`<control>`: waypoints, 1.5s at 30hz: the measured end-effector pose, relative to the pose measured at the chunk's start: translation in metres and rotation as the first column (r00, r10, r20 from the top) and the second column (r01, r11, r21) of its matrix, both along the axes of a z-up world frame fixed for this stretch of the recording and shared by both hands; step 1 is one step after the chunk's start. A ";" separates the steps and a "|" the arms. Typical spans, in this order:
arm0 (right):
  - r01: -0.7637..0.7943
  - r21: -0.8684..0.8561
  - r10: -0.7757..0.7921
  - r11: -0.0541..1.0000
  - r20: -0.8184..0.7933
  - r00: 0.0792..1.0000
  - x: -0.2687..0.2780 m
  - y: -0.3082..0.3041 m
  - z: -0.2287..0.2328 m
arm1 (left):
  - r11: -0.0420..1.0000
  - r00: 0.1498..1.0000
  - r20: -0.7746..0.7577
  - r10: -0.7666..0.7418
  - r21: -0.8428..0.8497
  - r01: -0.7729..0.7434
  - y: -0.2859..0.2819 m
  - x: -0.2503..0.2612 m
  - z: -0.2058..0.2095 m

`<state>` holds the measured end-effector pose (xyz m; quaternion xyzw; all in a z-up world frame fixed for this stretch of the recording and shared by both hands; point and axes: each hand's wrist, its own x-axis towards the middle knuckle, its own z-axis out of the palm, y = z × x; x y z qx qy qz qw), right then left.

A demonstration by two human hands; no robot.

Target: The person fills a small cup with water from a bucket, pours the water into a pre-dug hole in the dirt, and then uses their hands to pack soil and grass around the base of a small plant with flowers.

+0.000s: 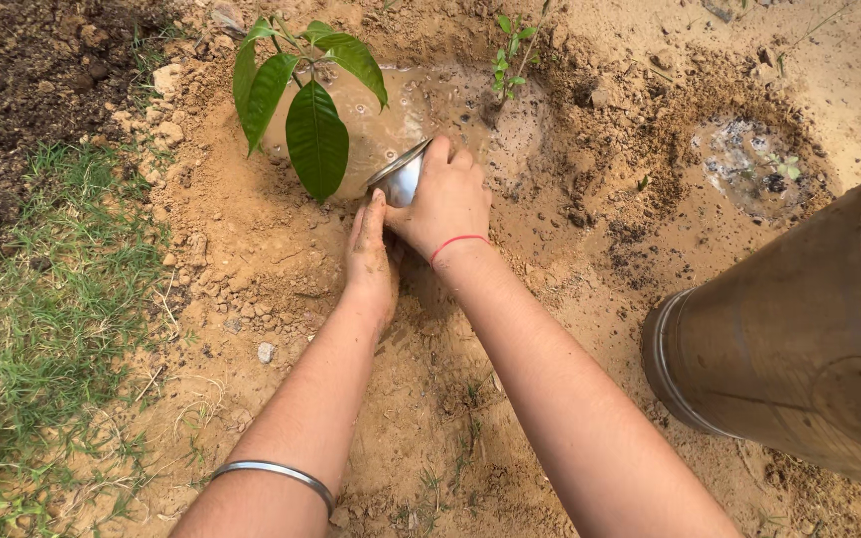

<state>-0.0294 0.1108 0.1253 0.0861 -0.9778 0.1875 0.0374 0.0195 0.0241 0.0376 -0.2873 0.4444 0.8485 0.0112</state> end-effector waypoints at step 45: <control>0.082 -0.974 -0.260 0.213 0.025 0.965 0.190 0.204 0.259 | 0.927 0.635 -0.725 -0.267 -0.373 -0.036 0.239 0.164 0.306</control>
